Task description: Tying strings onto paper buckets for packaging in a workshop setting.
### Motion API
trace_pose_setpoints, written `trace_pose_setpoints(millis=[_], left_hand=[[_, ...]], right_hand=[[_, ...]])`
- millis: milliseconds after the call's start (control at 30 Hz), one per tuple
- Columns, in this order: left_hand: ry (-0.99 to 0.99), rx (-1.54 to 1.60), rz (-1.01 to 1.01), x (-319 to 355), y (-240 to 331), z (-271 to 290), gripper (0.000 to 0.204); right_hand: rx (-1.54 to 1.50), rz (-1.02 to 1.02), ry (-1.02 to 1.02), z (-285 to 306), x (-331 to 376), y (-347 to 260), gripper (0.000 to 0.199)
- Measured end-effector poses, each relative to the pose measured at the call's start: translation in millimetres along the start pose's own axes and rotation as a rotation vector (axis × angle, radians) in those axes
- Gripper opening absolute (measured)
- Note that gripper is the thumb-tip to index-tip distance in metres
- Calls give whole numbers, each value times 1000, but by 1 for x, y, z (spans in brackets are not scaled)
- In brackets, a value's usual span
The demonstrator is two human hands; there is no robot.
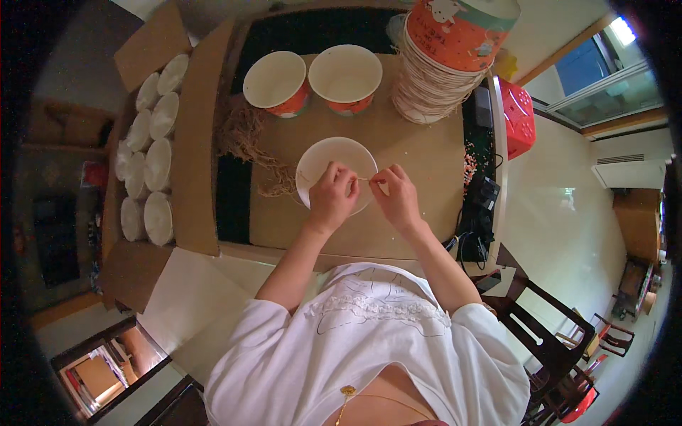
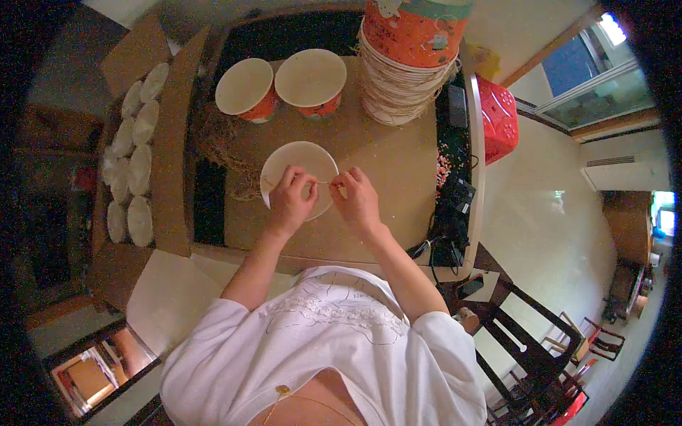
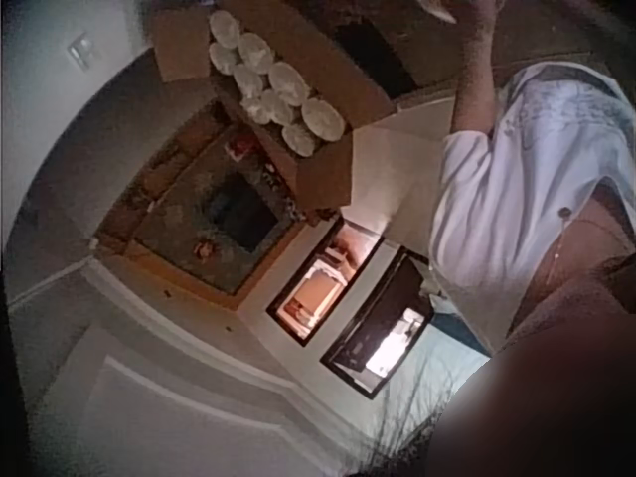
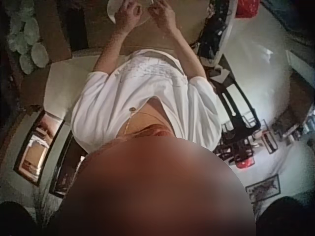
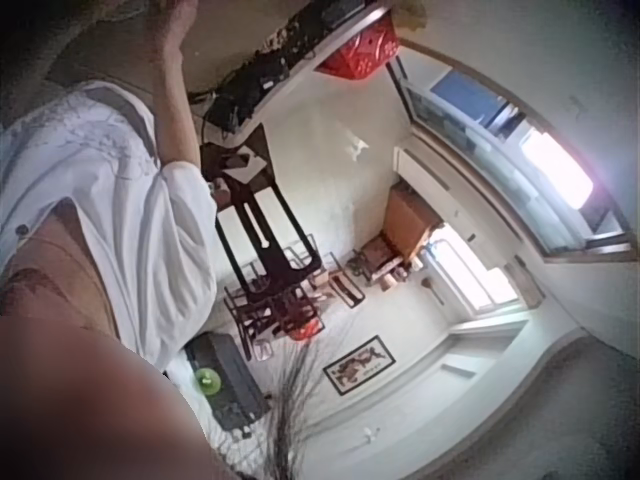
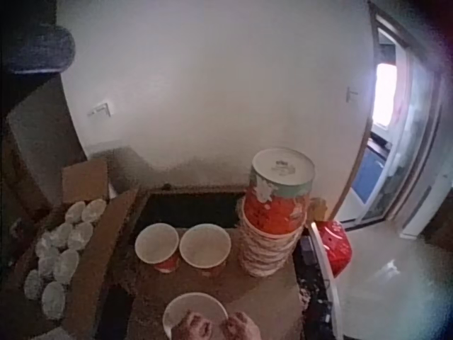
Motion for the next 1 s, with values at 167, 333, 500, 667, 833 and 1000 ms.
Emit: trace_pose_setpoints(millis=[167,333,500,667,833,1000], left_hand=[[7,30,-7,0,2,1,15],[-27,318,275,6,-26,-9,11],[-118,566,460,15,-50,-31,12],[-276,719,498,16,-41,-51,14],[-243,665,459,13,-44,-44,14],[-229,712,512,10,-42,-40,14]], right_hand=[[-90,16,27,5,0,-12,11],[-226,-39,23,3,-2,2,8],[-410,-34,34,-5,-2,16,7],[-440,-25,36,-7,-1,18,7],[-378,-87,-19,-9,0,14,8],[-389,-69,-17,-12,0,19,8]])
Point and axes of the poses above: each hand's wrist, its own x-axis away from the middle knuckle, its own z-axis out of the back of the hand, y = z × x, the point moved 10 cm from there along -x, towards the middle knuckle, and after that the axes turned 4 degrees about -z, right-handed, at the moved point
